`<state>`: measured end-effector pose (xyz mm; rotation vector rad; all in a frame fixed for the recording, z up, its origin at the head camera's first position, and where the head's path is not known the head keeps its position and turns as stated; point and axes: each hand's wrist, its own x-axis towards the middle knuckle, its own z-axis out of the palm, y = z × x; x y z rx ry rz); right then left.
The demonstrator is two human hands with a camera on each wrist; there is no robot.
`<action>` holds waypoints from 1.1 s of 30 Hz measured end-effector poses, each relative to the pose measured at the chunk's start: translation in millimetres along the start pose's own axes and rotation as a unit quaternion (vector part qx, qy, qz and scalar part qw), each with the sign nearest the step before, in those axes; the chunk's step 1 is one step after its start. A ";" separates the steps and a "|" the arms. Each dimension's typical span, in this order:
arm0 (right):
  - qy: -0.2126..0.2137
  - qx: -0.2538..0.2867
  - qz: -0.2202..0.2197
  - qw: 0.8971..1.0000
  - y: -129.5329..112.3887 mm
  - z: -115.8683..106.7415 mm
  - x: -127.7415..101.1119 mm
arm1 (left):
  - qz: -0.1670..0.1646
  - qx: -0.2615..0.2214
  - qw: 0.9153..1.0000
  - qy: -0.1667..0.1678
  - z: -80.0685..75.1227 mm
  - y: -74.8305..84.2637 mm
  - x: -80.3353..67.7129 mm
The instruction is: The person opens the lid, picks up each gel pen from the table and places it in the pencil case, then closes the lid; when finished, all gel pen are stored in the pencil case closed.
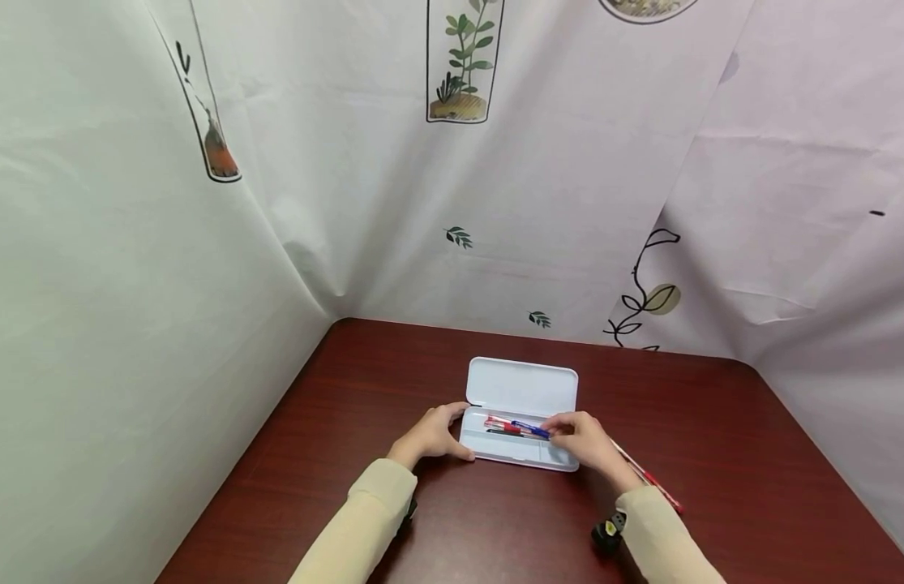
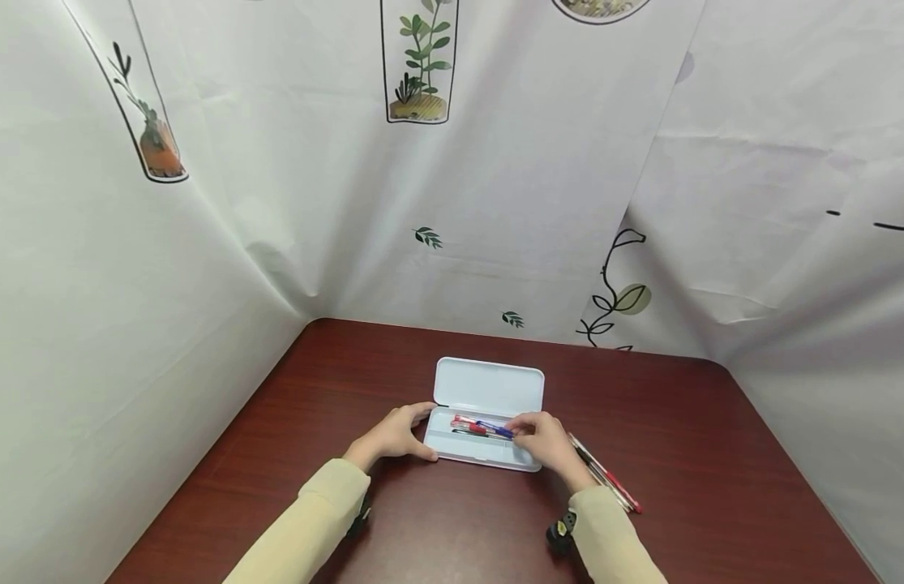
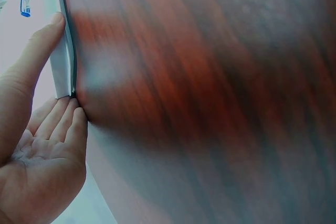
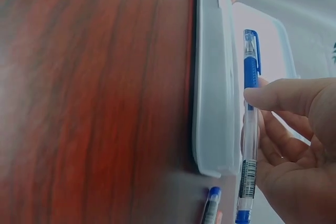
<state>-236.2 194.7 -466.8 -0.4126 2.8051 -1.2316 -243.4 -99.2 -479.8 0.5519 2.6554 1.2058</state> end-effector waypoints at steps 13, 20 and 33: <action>-0.011 0.009 -0.058 0.998 -8.9 14.6 14.3 | -0.003 0.005 1.000 0.000 1.0 -2.2 2.9; -0.015 0.006 -0.051 0.999 -10.5 20.6 17.3 | 0.000 0.011 1.000 0.002 2.0 -2.1 2.6; 0.043 -0.009 -0.017 0.999 -11.8 18.9 14.5 | -0.003 0.000 1.000 0.001 1.6 -1.0 3.0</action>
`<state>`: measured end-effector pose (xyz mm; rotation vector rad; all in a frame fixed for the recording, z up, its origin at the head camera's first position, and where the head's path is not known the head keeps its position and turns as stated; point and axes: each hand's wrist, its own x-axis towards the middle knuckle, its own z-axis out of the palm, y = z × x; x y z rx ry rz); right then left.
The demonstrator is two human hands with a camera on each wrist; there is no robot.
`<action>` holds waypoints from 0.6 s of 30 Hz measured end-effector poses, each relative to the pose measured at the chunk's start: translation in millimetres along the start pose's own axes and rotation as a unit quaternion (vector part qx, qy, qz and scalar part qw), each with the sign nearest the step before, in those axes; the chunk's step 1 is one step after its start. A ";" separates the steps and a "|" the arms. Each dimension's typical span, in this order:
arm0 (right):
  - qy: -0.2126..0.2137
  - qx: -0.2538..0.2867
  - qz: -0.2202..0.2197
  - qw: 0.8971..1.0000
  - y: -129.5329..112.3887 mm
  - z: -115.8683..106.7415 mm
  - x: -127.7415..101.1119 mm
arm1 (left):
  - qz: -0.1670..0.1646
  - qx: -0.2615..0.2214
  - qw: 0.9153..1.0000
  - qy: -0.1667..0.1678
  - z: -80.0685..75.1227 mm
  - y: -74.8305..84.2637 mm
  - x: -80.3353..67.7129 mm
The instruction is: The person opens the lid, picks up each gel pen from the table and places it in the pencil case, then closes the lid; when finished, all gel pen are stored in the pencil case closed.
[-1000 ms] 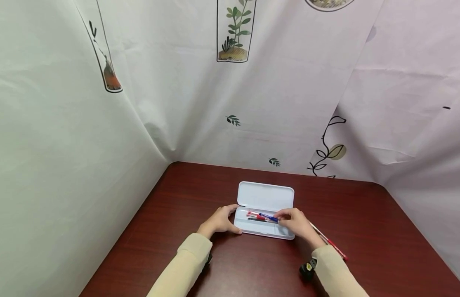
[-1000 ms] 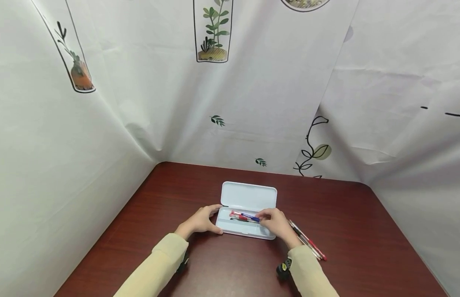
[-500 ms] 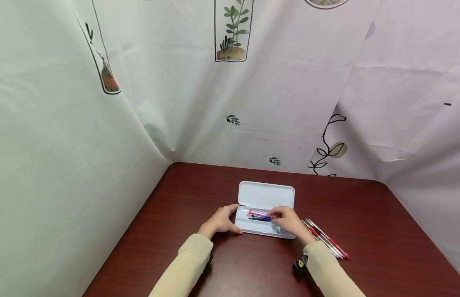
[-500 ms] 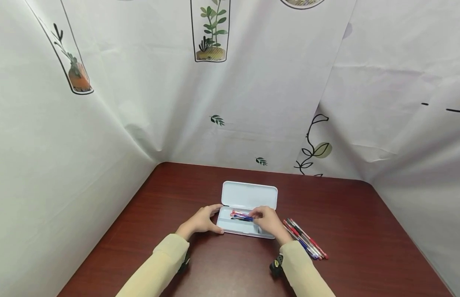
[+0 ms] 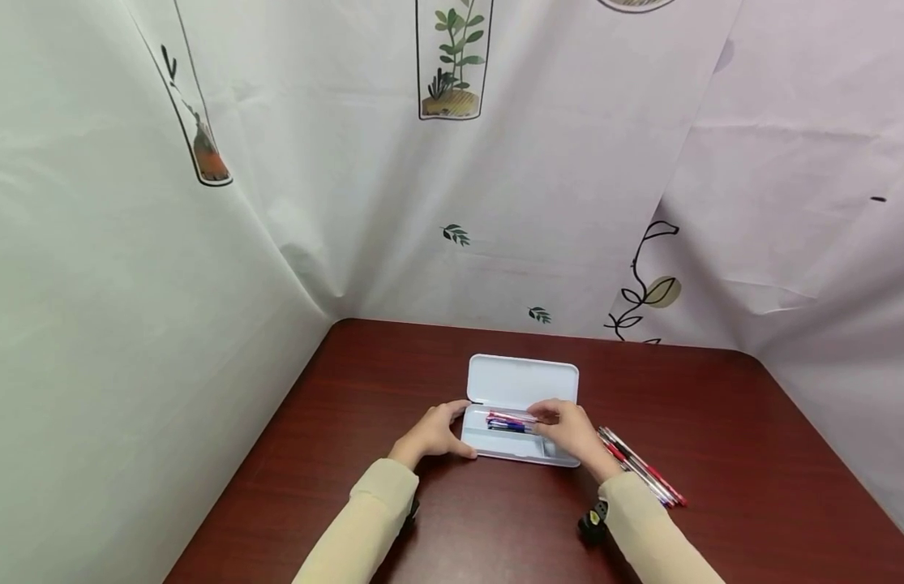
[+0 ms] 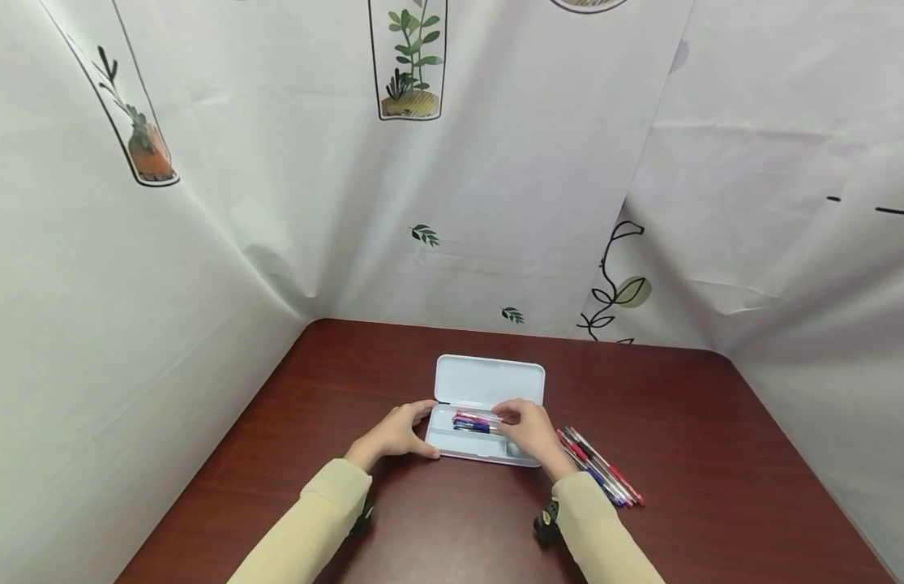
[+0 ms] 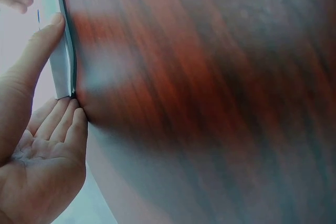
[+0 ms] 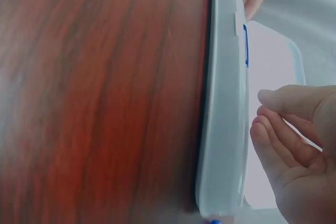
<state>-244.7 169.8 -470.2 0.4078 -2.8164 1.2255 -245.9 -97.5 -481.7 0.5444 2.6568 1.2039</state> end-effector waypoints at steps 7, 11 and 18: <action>0.005 0.000 -0.009 1.000 1.2 -13.9 -1.2 | -0.004 0.006 1.000 0.003 -1.7 1.8 -0.1; 0.000 -0.002 -0.012 1.000 0.7 -19.2 -2.4 | -0.003 0.007 1.000 0.001 -1.5 2.0 0.3; 0.000 0.004 0.005 1.000 2.6 -21.3 -6.1 | -0.003 0.007 1.000 0.000 0.5 0.1 1.6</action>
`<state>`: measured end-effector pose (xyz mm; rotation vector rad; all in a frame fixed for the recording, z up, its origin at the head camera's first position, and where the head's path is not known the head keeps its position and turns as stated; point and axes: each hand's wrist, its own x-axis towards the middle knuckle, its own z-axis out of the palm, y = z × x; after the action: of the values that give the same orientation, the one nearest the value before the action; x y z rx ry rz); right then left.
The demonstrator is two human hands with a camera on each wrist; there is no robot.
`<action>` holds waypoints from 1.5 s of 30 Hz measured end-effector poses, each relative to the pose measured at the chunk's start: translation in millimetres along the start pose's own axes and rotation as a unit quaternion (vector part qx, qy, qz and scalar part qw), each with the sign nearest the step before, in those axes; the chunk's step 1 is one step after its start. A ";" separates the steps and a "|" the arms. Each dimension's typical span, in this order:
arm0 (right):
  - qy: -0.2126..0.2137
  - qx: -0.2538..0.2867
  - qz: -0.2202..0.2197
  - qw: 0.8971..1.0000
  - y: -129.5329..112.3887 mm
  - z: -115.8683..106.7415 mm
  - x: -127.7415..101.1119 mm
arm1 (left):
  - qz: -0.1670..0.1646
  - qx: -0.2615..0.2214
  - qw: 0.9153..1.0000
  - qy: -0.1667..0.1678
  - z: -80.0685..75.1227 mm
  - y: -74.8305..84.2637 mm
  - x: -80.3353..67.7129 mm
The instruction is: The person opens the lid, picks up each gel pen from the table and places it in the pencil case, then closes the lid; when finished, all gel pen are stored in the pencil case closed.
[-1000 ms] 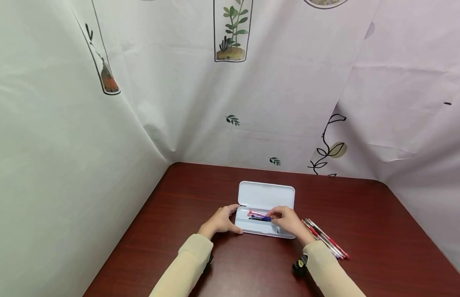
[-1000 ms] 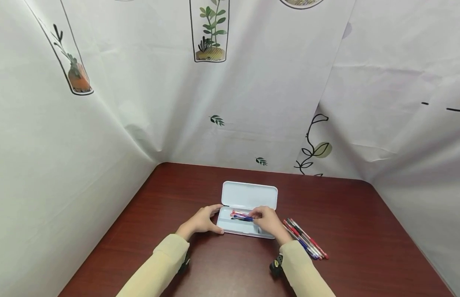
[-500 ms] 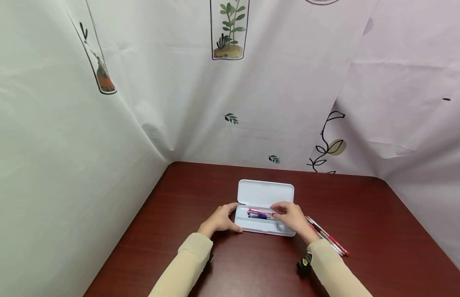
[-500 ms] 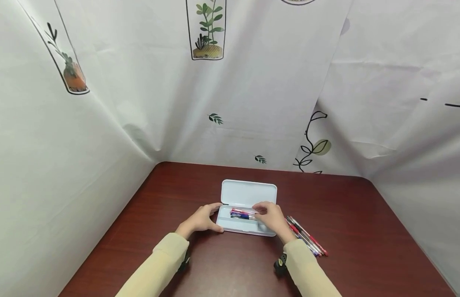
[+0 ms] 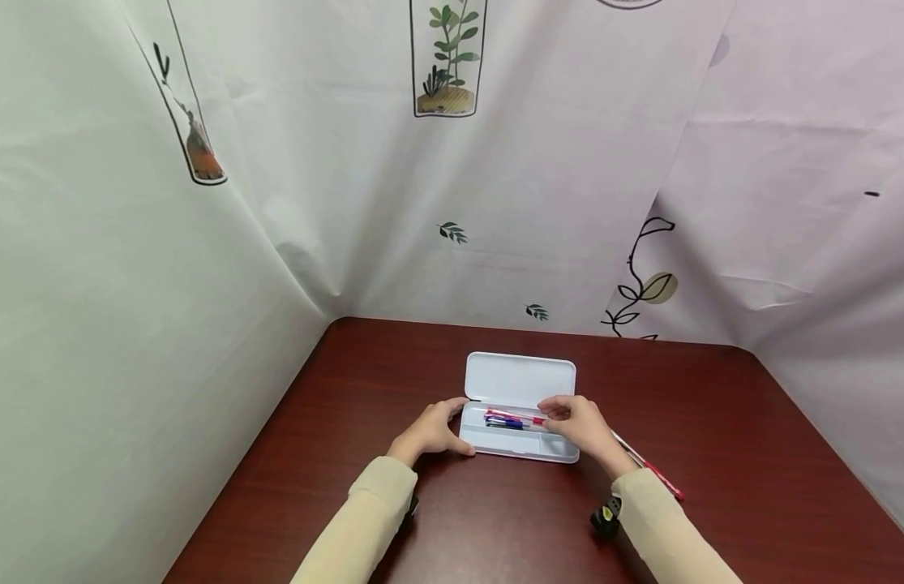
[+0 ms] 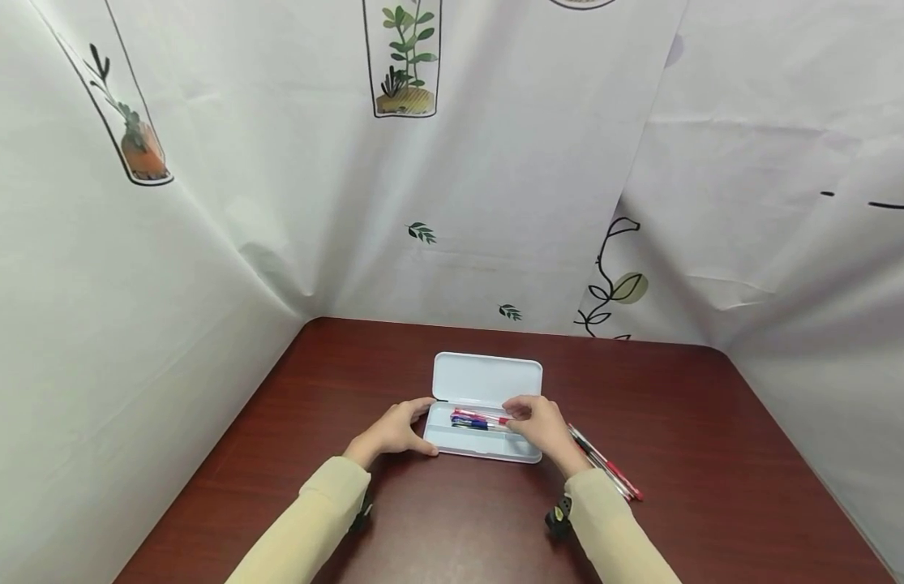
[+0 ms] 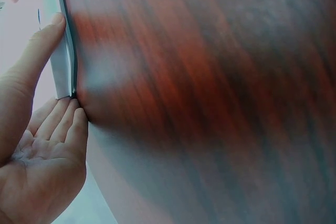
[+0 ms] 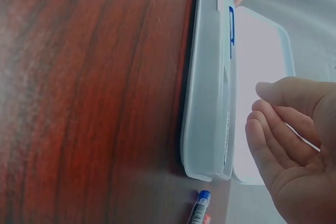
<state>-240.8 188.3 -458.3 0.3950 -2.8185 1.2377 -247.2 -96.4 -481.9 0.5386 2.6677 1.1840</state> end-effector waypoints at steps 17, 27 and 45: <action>0.009 0.005 0.040 0.999 6.5 -2.7 -8.5 | -0.002 -0.005 1.000 -0.002 -0.6 2.0 -1.3; 0.021 0.004 0.052 0.998 13.7 -9.7 -17.0 | 0.000 -0.006 1.000 -0.002 -0.8 2.0 -2.2; 0.032 -0.010 0.067 0.997 29.8 -30.4 -24.1 | -0.002 -0.010 1.000 -0.002 -2.0 2.7 -3.6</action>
<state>-226.9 235.0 -462.3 0.1658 -2.8411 1.2194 -243.9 -97.5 -478.6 0.5304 2.6491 1.2065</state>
